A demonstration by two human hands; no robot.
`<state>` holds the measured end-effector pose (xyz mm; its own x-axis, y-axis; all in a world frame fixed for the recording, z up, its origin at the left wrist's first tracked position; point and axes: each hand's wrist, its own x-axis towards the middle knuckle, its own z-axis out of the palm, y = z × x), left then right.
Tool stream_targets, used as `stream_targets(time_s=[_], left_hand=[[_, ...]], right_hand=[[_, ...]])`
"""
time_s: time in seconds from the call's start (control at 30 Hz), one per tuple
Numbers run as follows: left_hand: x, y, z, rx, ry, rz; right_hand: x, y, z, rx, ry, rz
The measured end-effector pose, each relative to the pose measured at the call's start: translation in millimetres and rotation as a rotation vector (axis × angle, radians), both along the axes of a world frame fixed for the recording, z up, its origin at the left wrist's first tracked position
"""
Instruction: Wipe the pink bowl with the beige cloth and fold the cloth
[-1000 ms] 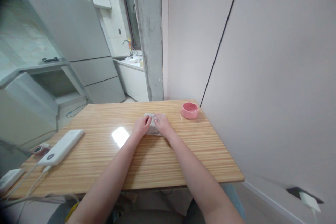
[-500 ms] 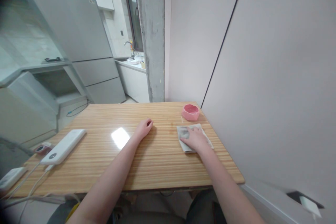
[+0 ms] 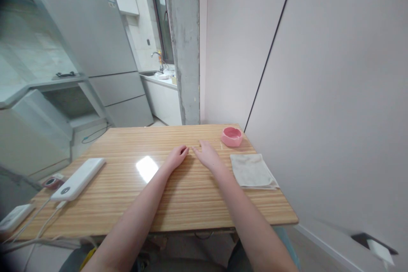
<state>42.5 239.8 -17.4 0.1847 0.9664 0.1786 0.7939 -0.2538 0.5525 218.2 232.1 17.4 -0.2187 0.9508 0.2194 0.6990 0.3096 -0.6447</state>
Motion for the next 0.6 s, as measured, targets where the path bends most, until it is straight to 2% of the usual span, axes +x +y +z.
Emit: stream_targets(time_s=[0.07, 0.13, 0.27, 0.37, 0.6], left_hand=[[1, 0, -1.9, 0.002, -0.049, -0.085], [1, -1, -3.9, -0.028, -0.042, -0.104], [4, -2, -5.7, -0.082, 0.041, -0.043], [7, -4, -4.5, -0.085, 0.082, -0.017], [9, -6, -0.9, -0.097, 0.099, 0.001]], right_hand=[[-36, 15, -14.9, -0.053, 0.246, 0.078], [-60, 24, -33.1, -0.079, 0.405, 0.134], [-71, 30, -60.5, -0.035, 0.466, 0.174], [-67, 30, -65.2, -0.03, 0.449, 0.193], [-65, 29, -61.1, -0.027, 0.435, 0.203]])
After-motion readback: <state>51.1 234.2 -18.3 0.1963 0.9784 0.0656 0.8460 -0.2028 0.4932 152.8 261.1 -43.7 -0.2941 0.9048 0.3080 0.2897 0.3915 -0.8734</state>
